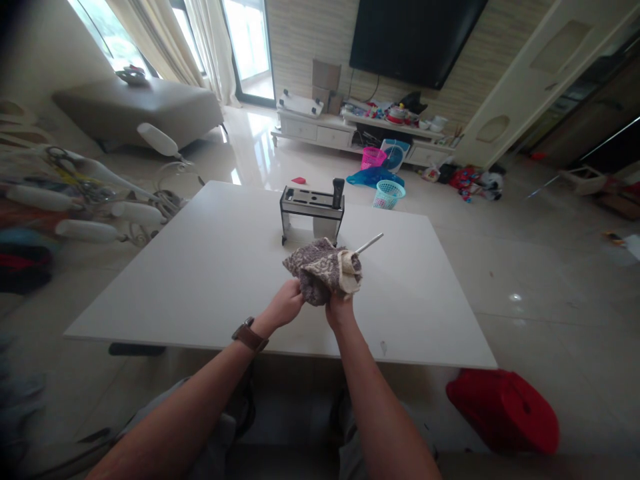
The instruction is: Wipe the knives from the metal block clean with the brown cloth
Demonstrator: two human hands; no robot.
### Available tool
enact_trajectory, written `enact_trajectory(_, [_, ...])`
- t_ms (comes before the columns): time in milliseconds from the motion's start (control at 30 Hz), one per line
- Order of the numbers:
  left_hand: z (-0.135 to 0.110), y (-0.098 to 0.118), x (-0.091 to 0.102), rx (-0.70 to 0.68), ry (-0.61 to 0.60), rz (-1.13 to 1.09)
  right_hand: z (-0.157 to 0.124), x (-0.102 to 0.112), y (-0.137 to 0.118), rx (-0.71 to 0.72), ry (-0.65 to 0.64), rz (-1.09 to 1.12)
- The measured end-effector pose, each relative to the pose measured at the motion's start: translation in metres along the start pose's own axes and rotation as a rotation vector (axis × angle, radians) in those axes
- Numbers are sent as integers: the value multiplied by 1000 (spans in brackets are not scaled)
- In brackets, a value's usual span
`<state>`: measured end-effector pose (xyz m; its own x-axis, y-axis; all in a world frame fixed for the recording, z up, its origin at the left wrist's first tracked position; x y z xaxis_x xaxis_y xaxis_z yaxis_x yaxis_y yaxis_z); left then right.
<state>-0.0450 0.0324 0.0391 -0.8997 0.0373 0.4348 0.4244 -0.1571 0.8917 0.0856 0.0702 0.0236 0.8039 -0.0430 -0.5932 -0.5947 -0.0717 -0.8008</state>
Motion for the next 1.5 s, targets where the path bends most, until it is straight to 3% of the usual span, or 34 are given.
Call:
enact_trajectory(667, [-5,8,4,-60,-117,266,27,27,-25,58,58,-2])
enact_trajectory(933, [-7,5,10,-62,-190,369,48,56,-46,-41,127,86])
enact_trajectory(1133, [-5,3,16,-73,-223,435,55,66,-57,-76,208,162])
enact_trajectory(1333, [-4,6,25,-22,-226,369,61,75,-66,-78,279,229])
enact_trajectory(1500, [-4,7,27,14,-202,176,59,75,-63,-123,211,177])
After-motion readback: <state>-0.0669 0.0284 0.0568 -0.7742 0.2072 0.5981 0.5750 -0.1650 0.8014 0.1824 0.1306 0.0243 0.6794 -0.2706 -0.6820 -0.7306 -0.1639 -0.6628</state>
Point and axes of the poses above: each hand's wrist, its own z-axis towards the middle knuckle, its own x-axis out of the back of the hand, y = z × x, the point moved 1 cm from there along z, towards the middle knuckle, and after that the axes turned 6 degrees about -x, right-handed, at the moved point
